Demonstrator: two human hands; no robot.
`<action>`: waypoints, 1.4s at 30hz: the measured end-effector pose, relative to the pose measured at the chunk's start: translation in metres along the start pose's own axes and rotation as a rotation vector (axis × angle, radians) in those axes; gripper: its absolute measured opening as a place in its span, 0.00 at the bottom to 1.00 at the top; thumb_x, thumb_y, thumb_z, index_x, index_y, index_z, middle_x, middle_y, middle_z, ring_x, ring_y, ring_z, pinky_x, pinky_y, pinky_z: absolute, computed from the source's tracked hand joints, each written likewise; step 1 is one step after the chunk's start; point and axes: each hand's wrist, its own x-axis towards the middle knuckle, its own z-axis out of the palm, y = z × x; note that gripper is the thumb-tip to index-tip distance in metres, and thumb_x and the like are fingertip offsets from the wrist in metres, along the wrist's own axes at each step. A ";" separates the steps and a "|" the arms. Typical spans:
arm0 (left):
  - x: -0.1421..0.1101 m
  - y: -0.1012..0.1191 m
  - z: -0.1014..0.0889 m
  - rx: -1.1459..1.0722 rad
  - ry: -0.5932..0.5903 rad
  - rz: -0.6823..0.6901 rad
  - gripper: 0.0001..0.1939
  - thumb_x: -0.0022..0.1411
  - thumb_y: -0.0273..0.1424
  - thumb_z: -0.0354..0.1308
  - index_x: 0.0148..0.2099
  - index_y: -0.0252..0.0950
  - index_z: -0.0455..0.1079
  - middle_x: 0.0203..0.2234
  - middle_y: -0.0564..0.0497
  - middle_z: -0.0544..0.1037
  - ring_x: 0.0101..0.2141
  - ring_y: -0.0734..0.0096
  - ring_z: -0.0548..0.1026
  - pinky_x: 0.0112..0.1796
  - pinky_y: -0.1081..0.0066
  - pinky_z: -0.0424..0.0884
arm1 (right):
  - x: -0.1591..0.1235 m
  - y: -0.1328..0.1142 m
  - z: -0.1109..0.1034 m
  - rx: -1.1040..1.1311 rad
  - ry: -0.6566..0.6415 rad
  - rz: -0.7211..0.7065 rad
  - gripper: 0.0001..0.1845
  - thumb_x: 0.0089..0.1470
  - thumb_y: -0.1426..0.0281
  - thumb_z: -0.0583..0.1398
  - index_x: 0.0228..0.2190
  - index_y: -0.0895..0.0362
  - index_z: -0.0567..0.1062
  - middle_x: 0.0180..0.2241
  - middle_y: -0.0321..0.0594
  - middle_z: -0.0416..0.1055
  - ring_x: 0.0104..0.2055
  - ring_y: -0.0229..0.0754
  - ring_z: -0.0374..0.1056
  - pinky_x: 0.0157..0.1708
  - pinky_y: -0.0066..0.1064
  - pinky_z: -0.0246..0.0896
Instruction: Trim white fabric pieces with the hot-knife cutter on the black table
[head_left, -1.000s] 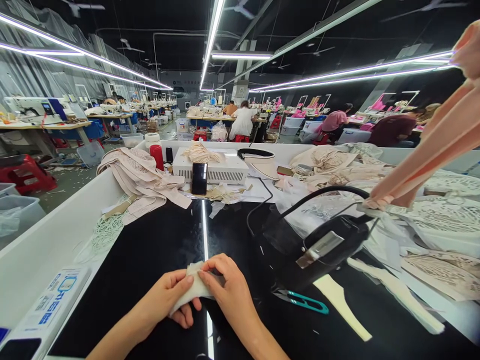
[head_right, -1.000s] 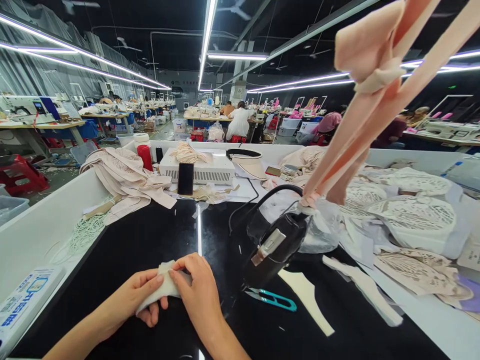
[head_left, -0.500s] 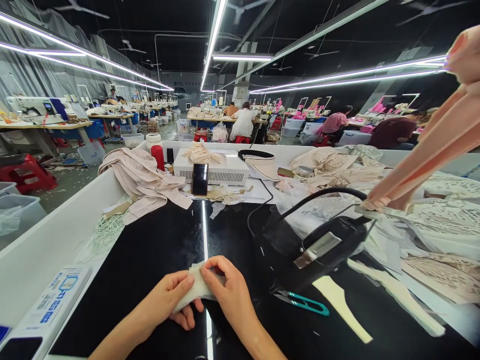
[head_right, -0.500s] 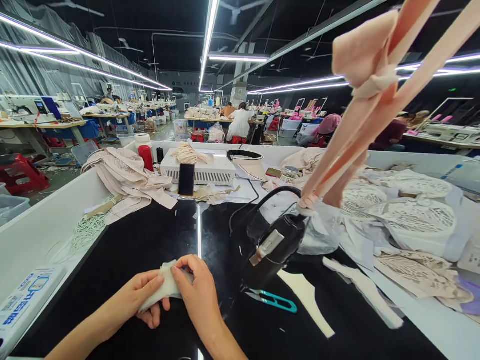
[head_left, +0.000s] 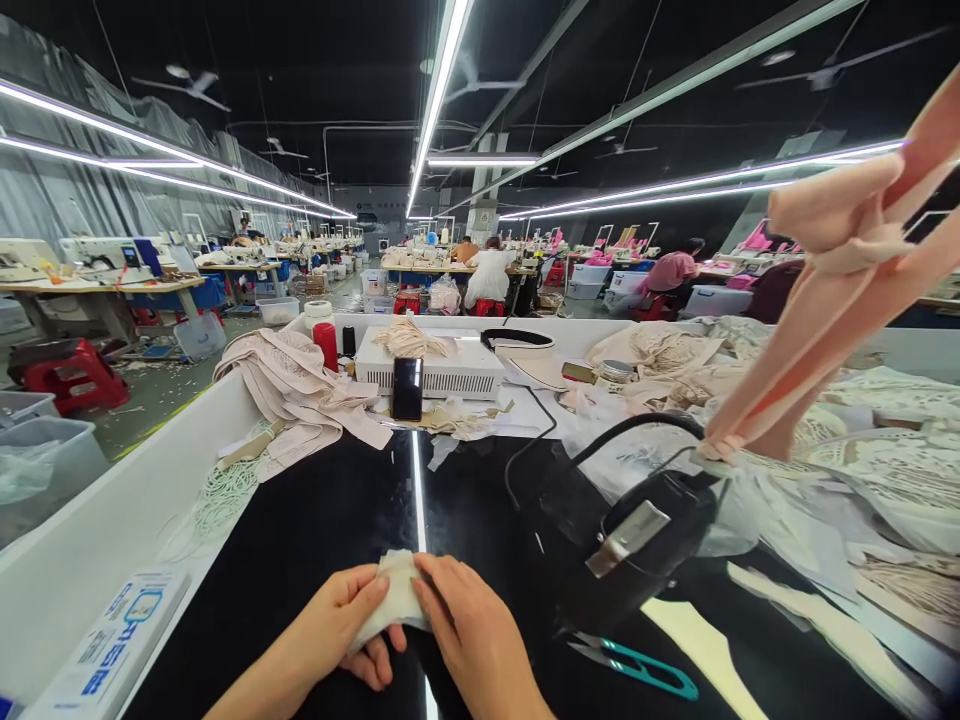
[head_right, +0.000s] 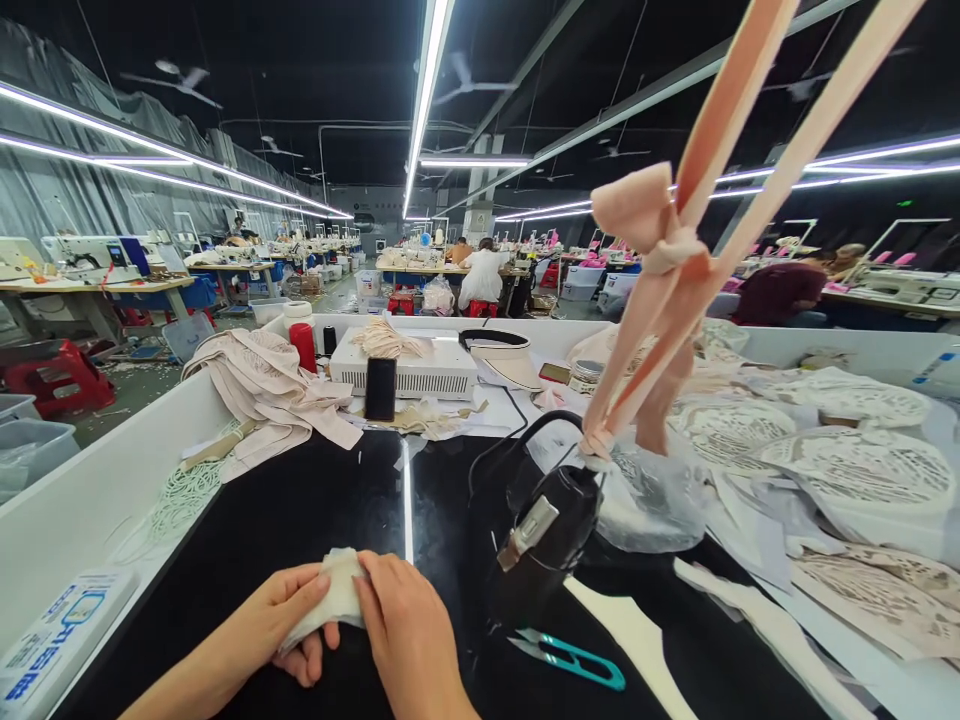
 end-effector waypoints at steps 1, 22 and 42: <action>0.000 0.002 -0.002 0.033 0.000 0.002 0.40 0.49 0.65 0.58 0.46 0.33 0.69 0.28 0.48 0.77 0.20 0.75 0.75 0.21 0.78 0.70 | 0.001 0.000 0.000 0.009 -0.007 0.015 0.13 0.67 0.69 0.52 0.48 0.53 0.74 0.43 0.41 0.77 0.43 0.47 0.74 0.45 0.37 0.67; 0.066 0.047 -0.067 0.963 0.456 0.370 0.14 0.64 0.35 0.48 0.48 0.35 0.67 0.31 0.51 0.73 0.34 0.61 0.73 0.37 0.66 0.66 | 0.106 0.008 0.029 0.047 -0.055 0.276 0.11 0.64 0.67 0.60 0.46 0.59 0.74 0.37 0.38 0.74 0.42 0.43 0.72 0.47 0.42 0.67; 0.069 0.029 -0.086 1.248 0.696 0.650 0.29 0.67 0.43 0.41 0.57 0.27 0.67 0.49 0.34 0.73 0.50 0.42 0.71 0.52 0.46 0.67 | -0.027 -0.021 -0.028 0.069 -0.236 -0.055 0.06 0.61 0.70 0.63 0.41 0.50 0.77 0.38 0.27 0.79 0.40 0.33 0.72 0.45 0.20 0.64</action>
